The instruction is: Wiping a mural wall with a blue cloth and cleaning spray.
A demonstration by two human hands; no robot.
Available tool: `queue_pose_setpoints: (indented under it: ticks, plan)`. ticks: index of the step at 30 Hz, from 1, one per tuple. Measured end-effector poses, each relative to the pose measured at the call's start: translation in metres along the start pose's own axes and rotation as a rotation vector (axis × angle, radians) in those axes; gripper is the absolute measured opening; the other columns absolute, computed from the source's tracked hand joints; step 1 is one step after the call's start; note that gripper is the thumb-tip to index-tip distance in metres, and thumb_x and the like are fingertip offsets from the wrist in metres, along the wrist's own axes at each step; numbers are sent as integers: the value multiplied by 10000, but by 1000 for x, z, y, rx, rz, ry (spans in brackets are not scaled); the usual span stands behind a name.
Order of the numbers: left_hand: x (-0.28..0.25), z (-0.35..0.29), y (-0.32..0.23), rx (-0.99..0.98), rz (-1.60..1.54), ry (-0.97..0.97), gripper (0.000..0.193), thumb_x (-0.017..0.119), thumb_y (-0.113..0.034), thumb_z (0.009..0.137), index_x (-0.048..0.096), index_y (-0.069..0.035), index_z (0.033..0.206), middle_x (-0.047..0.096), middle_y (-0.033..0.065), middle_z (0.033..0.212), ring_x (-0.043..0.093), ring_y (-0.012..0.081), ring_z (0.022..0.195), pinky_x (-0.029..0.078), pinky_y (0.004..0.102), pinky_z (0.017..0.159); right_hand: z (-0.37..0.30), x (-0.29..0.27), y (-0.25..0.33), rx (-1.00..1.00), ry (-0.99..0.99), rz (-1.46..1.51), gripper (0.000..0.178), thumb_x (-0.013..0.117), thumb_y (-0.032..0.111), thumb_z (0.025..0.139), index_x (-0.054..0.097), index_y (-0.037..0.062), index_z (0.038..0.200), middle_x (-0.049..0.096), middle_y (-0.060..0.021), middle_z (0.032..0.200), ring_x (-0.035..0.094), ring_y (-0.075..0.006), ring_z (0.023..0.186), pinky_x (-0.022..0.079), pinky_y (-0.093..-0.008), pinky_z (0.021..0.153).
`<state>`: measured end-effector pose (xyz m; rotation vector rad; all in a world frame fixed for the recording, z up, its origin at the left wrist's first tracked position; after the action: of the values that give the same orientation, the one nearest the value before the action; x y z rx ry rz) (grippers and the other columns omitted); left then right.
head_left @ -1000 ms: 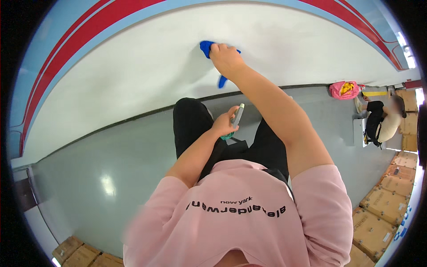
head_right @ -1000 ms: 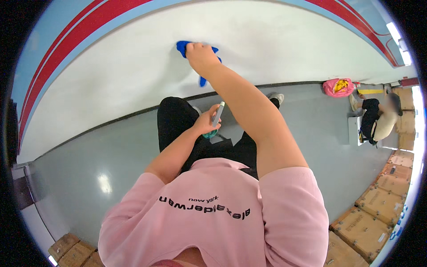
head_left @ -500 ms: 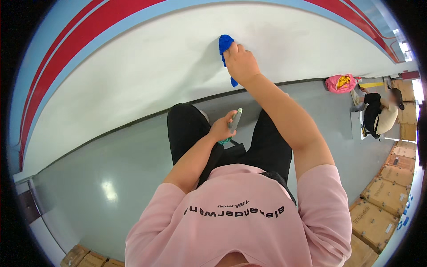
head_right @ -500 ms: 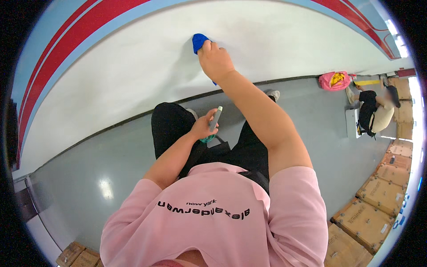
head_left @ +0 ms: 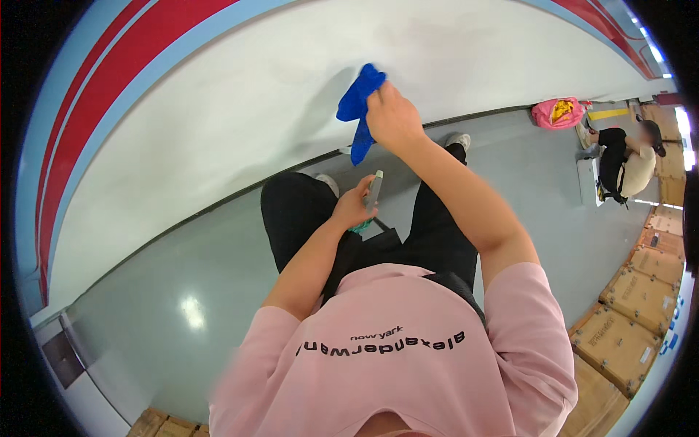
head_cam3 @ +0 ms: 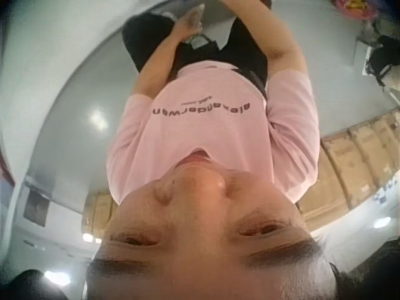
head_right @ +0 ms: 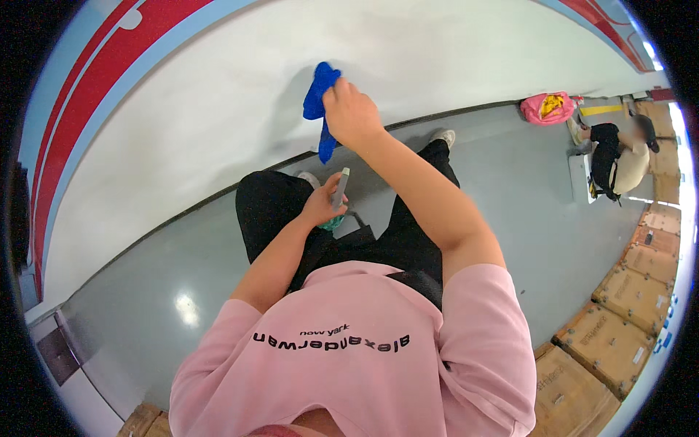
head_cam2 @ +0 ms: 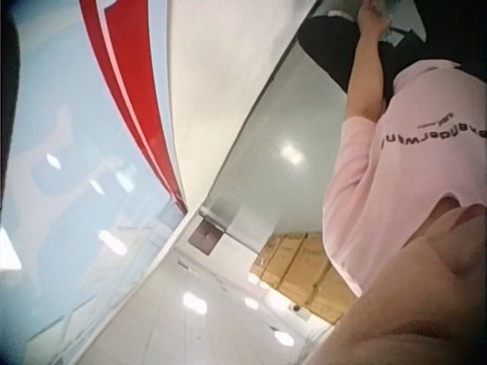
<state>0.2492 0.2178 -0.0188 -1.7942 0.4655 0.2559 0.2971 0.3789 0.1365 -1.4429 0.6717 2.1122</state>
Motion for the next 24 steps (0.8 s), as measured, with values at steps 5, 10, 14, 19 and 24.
queue_pose_setpoints:
  ticks: [5,10,14,19,24]
  plan:
    - [-2,3,-2,-20,-7,59,729,641,-177,634,288,-198,1272,599,148,870,585,360,815,457,405,707,19,-15,-8,138,-121,-11,179,510,95,716,526,-19,854,499,-157,876,550,-280,769,503,-351,583]
    - [1,3,-1,28,1,37,733,647,-192,631,299,-198,1276,590,161,899,580,367,832,454,404,721,25,7,-6,94,-24,-333,203,547,127,713,538,10,879,507,-131,912,540,-209,788,499,-299,539]
    - [-3,2,-7,-18,15,45,728,643,-166,635,303,-197,1277,601,144,882,593,340,831,458,393,724,-8,34,-30,192,236,-121,251,512,104,740,505,-23,957,486,-176,983,554,-277,857,509,-364,628]
    - [-10,-7,-21,-2,-56,46,737,632,-107,637,294,-198,1285,619,98,833,614,290,813,465,364,725,-39,46,-53,590,205,276,382,508,141,751,403,-51,1064,441,-263,1037,526,-413,868,462,-452,752]
    - [-8,-5,-8,-8,-38,46,751,642,-102,649,274,-190,1298,618,61,802,607,265,787,460,355,715,5,27,-50,631,-170,450,344,495,142,736,417,-66,999,469,-290,1003,509,-451,865,433,-481,766]
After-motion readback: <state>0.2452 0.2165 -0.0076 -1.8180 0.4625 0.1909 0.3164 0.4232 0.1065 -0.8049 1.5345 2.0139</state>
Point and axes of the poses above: each hand's wrist, its own z-axis towards the middle knuckle, its own x-axis out of the palm, y = z × x, the point moved 3 cm from there along z, towards the middle knuckle
